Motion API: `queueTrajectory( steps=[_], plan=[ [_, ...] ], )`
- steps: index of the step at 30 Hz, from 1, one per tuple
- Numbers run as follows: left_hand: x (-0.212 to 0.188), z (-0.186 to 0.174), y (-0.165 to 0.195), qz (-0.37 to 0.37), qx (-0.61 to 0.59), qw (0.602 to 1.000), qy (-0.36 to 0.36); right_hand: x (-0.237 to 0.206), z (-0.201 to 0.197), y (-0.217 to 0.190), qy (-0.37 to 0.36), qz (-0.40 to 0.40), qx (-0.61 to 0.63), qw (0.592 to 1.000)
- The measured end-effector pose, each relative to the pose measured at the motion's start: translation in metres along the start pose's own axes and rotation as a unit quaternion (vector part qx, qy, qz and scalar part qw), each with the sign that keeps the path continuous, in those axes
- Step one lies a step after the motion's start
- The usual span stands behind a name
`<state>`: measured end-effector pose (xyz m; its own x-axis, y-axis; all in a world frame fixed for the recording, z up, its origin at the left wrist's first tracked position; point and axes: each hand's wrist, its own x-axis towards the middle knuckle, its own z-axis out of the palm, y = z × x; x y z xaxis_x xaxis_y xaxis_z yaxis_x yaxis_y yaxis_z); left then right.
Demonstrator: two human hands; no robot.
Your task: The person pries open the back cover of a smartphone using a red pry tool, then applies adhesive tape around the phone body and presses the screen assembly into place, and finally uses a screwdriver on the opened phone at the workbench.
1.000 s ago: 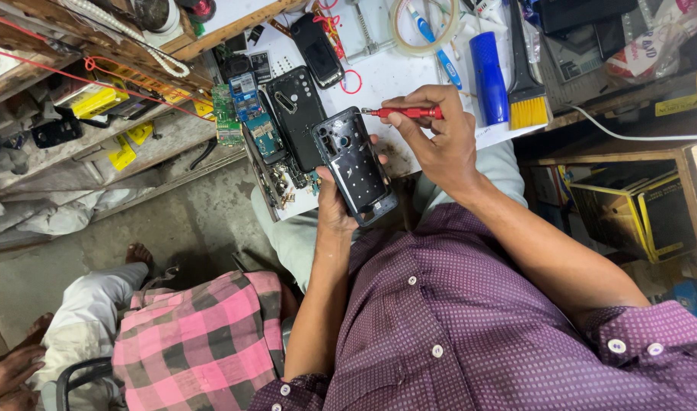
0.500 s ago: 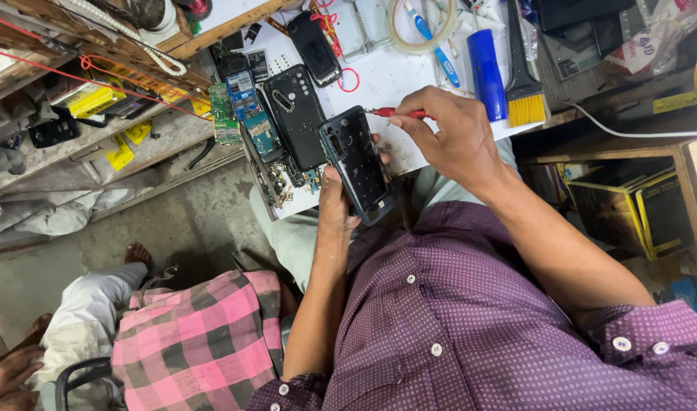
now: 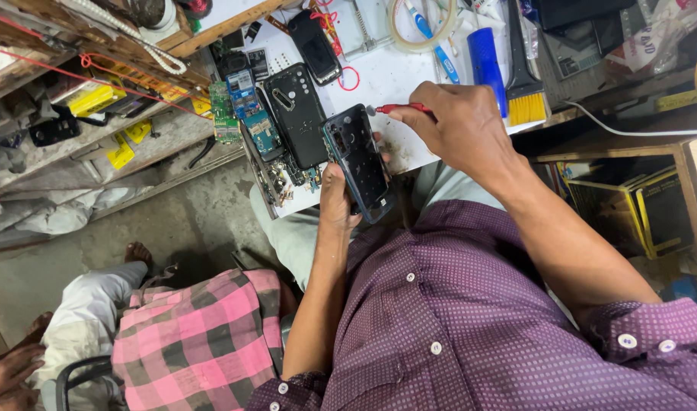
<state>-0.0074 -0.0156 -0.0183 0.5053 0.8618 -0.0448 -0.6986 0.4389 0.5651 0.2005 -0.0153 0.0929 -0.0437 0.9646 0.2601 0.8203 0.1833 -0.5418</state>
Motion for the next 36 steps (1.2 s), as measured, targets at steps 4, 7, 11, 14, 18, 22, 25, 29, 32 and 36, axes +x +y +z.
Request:
queueTrajectory(
  steps=[4,7,11,14,18,22,25,29,32,36],
  plan=[
    [-0.001,-0.003,-0.001,-0.006,0.003,1.000,0.007,-0.001,-0.001,0.002,0.039,-0.119,0.059,0.990],
    [-0.001,-0.004,-0.002,-0.002,0.011,1.000,0.009,0.002,-0.005,0.000,0.049,-0.168,0.056,0.983],
    [-0.001,-0.004,-0.002,-0.002,0.018,1.000,0.011,0.001,-0.005,-0.005,0.006,-0.015,0.023,1.000],
    [-0.002,-0.005,-0.003,-0.003,0.024,1.000,0.003,0.001,-0.002,-0.004,0.002,0.019,0.054,0.998],
    [-0.001,-0.005,-0.002,-0.008,0.016,1.000,0.003,-0.002,-0.004,-0.002,0.066,-0.134,0.101,0.984],
    [-0.001,-0.001,-0.001,-0.008,0.005,1.000,0.011,0.001,-0.002,0.000,-0.035,0.054,-0.019,0.998],
    [0.001,0.002,0.001,0.000,0.016,1.000,0.013,0.001,0.000,0.001,-0.035,0.067,0.052,0.996],
    [0.001,0.005,0.002,-0.006,0.011,1.000,0.025,0.003,-0.004,0.005,0.036,-0.115,0.111,0.986],
    [0.001,0.005,0.002,-0.003,0.010,1.000,0.022,0.003,-0.006,0.002,0.037,-0.111,0.115,0.986],
    [0.000,0.004,0.002,-0.008,0.009,1.000,0.023,0.004,-0.004,-0.001,-0.022,0.048,0.079,0.996]
  ],
)
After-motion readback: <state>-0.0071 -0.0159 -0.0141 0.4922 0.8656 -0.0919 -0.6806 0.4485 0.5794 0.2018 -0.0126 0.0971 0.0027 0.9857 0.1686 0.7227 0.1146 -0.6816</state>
